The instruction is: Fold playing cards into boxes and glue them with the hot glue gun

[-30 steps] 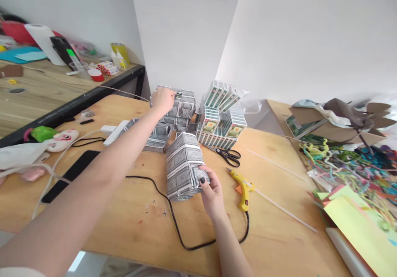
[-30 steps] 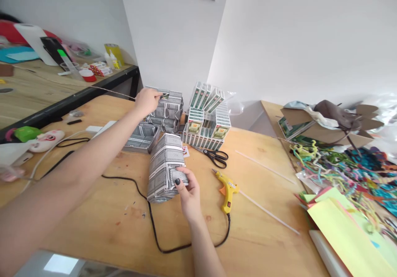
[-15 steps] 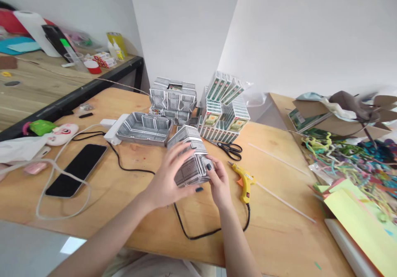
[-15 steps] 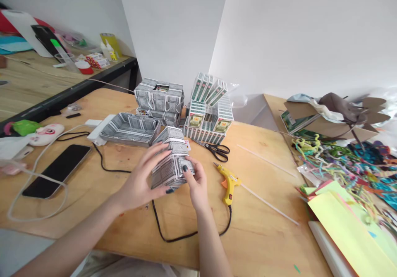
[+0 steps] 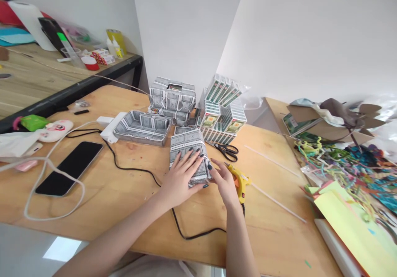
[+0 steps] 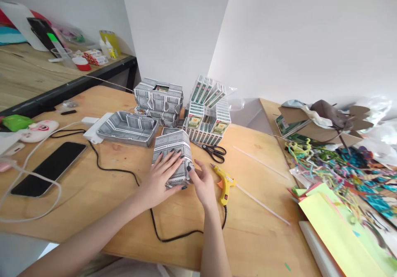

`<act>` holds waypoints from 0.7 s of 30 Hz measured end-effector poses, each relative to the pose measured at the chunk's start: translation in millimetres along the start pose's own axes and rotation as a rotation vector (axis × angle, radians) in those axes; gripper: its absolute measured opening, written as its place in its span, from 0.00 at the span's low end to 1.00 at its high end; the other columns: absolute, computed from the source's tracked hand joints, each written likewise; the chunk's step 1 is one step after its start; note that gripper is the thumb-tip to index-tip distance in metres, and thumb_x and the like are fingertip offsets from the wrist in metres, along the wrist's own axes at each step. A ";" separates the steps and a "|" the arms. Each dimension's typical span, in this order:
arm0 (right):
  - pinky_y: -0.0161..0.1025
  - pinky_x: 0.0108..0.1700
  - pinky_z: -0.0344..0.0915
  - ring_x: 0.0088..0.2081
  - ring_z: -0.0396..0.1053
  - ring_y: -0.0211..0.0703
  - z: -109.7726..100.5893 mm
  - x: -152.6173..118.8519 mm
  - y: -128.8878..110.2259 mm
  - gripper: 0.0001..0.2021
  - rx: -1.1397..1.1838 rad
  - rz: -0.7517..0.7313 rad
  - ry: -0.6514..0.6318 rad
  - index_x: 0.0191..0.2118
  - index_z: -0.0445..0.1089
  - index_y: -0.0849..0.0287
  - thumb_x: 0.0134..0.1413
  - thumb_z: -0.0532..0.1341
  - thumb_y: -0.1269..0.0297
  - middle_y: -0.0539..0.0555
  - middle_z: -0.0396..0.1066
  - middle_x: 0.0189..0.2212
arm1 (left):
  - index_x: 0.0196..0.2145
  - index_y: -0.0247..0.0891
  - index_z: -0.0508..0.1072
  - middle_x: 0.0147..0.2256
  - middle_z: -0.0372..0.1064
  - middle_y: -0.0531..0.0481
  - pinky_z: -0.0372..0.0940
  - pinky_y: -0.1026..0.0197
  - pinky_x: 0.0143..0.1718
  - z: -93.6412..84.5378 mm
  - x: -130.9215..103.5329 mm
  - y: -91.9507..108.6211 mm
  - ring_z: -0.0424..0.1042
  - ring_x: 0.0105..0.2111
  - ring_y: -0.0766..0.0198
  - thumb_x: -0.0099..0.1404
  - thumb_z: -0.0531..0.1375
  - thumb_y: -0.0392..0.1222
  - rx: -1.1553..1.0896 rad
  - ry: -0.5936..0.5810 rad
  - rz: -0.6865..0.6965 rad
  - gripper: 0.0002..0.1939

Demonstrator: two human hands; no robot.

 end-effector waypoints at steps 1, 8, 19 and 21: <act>0.40 0.34 0.69 0.32 0.72 0.43 -1.3 0.0 2.9 0.24 -0.002 0.023 -0.001 0.49 0.67 0.59 0.45 0.65 0.55 0.52 0.75 0.30 | 0.63 0.38 0.50 0.64 0.48 0.42 0.42 0.40 0.62 1.0 0.7 0.1 0.45 0.64 0.49 0.64 0.54 0.53 0.019 -0.014 0.023 0.34; 0.40 0.35 0.71 0.34 0.72 0.44 -4.0 1.7 19.1 0.18 0.045 0.094 -0.009 0.42 0.74 0.57 0.46 0.63 0.54 0.53 0.75 0.35 | 0.61 0.38 0.57 0.62 0.53 0.42 0.43 0.41 0.63 5.1 5.3 -1.0 0.50 0.62 0.49 0.64 0.54 0.54 0.089 -0.064 0.123 0.31; 0.39 0.34 0.69 0.36 0.72 0.45 6.2 7.3 31.2 0.19 0.080 0.084 -0.124 0.45 0.73 0.55 0.48 0.62 0.54 0.53 0.75 0.39 | 0.58 0.38 0.61 0.59 0.59 0.42 0.46 0.43 0.62 2.6 5.4 -3.7 0.55 0.60 0.50 0.62 0.56 0.51 0.005 -0.027 0.110 0.29; 0.38 0.33 0.69 0.36 0.72 0.45 5.8 7.9 33.6 0.18 0.073 0.090 -0.096 0.45 0.73 0.56 0.48 0.61 0.54 0.53 0.75 0.38 | 0.56 0.38 0.63 0.56 0.63 0.41 0.49 0.43 0.61 -5.7 4.5 -6.6 0.57 0.59 0.51 0.62 0.57 0.48 -0.084 0.066 0.084 0.26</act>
Point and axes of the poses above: each hand's wrist, its own x-axis towards the middle knuckle, its own z-axis out of the palm, y = z × x, the point moved 5 cm from there along x, towards the middle knuckle
